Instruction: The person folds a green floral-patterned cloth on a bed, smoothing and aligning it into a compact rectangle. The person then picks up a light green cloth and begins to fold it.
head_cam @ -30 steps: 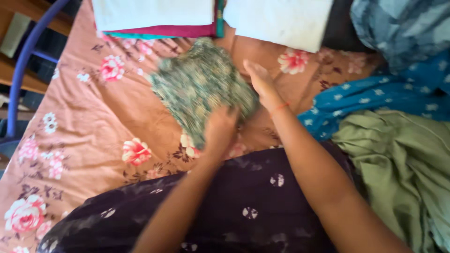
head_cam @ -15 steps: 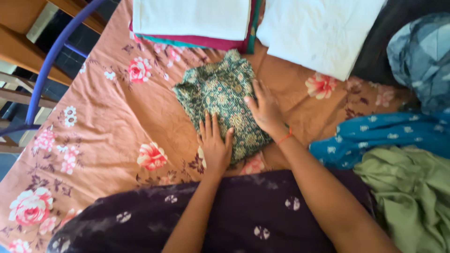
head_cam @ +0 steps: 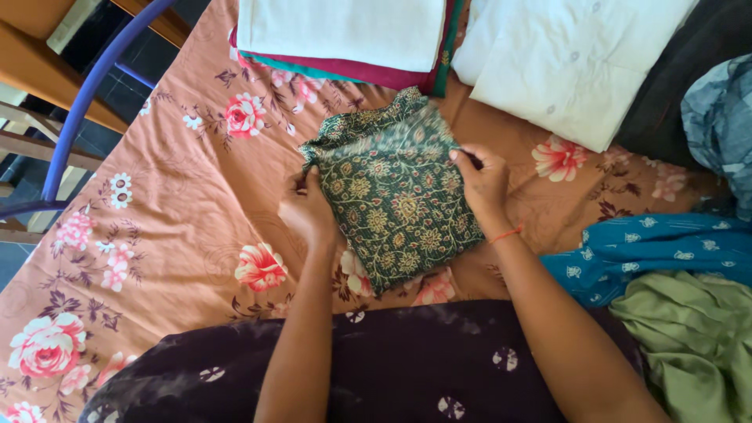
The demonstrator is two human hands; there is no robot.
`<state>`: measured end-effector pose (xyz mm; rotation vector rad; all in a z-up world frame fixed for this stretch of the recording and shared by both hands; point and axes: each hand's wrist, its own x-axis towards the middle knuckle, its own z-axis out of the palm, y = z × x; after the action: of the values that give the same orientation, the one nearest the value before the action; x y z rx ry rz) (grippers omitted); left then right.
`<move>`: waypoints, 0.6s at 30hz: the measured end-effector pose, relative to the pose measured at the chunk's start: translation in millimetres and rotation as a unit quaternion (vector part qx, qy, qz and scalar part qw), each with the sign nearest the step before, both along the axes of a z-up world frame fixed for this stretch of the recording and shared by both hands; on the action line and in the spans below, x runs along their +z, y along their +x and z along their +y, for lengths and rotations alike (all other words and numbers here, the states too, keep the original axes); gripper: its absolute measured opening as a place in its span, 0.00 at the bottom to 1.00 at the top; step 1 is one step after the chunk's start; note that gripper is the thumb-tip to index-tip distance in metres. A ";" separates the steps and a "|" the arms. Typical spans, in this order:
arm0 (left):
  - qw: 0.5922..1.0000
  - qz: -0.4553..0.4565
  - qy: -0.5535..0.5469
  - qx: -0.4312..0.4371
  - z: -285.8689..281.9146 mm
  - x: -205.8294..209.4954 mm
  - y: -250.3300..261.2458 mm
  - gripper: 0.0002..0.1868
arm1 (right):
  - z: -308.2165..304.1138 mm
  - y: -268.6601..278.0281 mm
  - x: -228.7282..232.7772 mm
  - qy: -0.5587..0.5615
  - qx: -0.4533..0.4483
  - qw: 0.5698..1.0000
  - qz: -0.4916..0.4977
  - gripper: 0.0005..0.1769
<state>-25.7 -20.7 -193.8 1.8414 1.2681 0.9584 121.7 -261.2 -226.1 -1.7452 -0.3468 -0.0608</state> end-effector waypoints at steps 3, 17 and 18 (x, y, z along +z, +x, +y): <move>0.997 0.074 -0.021 -0.016 13.6 -12.0 -0.7 0.14 | 0.5 -4.7 4.7 -0.049 0.009 0.999 -0.009 0.12; 0.951 0.092 0.266 -0.129 -62.4 8.4 -9.3 0.26 | -9.1 -0.8 23.4 -0.308 0.065 0.941 0.122 0.33; 0.946 0.124 0.242 -0.177 -78.8 4.0 -7.0 0.28 | -12.3 4.0 21.5 -0.330 0.091 0.928 0.147 0.34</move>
<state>-32.7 -99.5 -189.8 2.5337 0.8301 0.9095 125.7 -273.5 -204.6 -2.3350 -0.3251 0.5014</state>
